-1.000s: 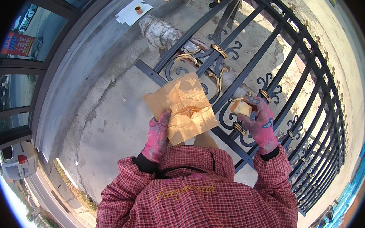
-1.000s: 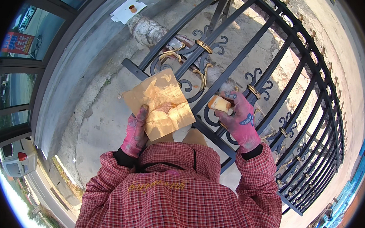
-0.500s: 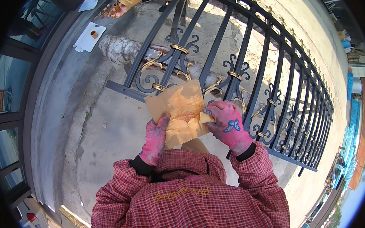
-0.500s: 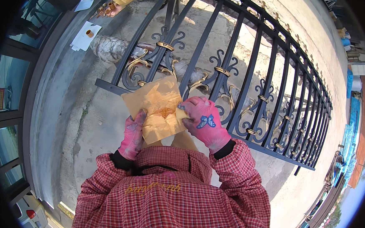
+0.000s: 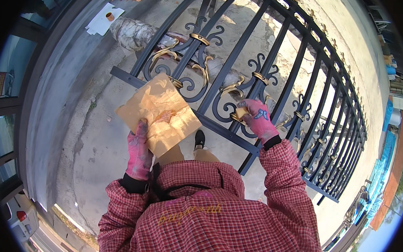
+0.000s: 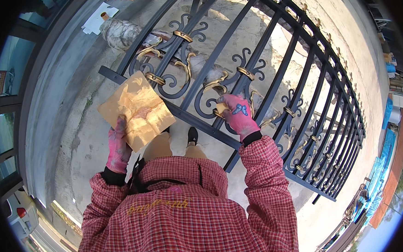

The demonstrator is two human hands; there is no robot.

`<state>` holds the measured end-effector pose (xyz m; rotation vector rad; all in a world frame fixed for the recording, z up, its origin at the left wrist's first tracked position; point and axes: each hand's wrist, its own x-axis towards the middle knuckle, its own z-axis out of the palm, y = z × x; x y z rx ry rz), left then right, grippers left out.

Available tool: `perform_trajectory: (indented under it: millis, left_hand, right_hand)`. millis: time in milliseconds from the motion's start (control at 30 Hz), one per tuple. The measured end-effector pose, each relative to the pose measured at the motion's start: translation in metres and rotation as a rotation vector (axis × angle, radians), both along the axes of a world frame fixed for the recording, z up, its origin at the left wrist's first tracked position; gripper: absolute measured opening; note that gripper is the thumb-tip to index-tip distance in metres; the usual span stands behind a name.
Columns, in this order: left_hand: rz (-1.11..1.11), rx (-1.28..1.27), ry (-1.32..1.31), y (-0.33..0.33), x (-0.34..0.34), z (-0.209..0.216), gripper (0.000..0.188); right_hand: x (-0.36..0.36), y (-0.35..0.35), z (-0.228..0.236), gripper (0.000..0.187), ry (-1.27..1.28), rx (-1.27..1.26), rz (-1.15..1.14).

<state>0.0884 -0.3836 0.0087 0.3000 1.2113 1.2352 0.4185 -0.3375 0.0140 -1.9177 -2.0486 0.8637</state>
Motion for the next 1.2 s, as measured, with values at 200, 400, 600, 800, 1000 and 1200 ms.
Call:
perform_trajectory:
  millis: [200, 400, 600, 800, 1000, 1200]
  left_hand:
    - [0.115, 0.005, -0.043, -0.024, 0.004, 0.002, 0.045]
    - [0.161, -0.088, 0.051, -0.041, 0.007, -0.003, 0.051]
    - [0.187, -0.073, 0.085, -0.049, 0.005, 0.001, 0.051]
    - [0.274, -0.055, 0.035, -0.058, 0.003, -0.009, 0.042]
    - [0.249, -0.02, 0.105, -0.062, -0.004, -0.002, 0.047]
    - [0.27, -0.055, 0.09, -0.062, -0.002, -0.009, 0.049]
  right_hand:
    - [0.012, 0.017, -0.039, 0.029, -0.092, 0.033, 0.416]
    - [0.018, 0.021, -0.028, 0.031, -0.061, 0.05, 0.479]
    - [0.019, 0.027, -0.047, 0.026, -0.088, -0.028, 0.6]
    - [0.01, 0.033, -0.04, 0.027, -0.107, 0.033, 0.597]
    - [0.017, 0.032, -0.026, 0.024, -0.023, -0.027, 0.634]
    - [0.011, 0.032, -0.034, 0.025, -0.055, 0.03, 0.563]
